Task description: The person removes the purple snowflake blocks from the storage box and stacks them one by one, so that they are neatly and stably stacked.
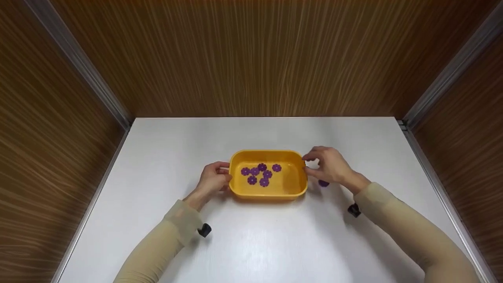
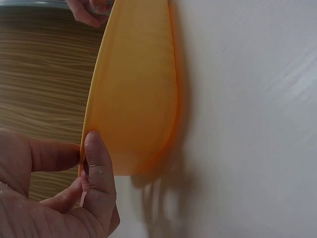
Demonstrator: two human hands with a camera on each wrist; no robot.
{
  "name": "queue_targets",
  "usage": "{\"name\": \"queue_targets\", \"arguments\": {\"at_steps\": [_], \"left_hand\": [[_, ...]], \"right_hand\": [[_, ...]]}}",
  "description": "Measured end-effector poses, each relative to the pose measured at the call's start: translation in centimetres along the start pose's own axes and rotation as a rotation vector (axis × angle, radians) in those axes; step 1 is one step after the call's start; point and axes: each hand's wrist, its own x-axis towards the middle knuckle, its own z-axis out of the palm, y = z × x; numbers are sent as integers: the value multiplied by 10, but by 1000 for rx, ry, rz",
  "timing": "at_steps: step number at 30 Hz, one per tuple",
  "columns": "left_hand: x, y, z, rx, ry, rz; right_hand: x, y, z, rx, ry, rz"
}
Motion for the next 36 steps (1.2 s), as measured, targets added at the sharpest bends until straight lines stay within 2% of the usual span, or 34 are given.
{"name": "queue_targets", "arguments": {"at_steps": [9,15,26,36], "left_hand": [[0,-1,-2,-8,-8,9],[1,-1,-3,-21,-14,19],[1,0,-3,-5,-6,8],[0,3,-2,8,-1,-4]], "right_hand": [[29,-31,18,-2,-184,-131],[40,-41,40,-14,-284,-189],[60,-57,72,-58,-435,-169],[72,-64,81,-134,-518,-210]]}}
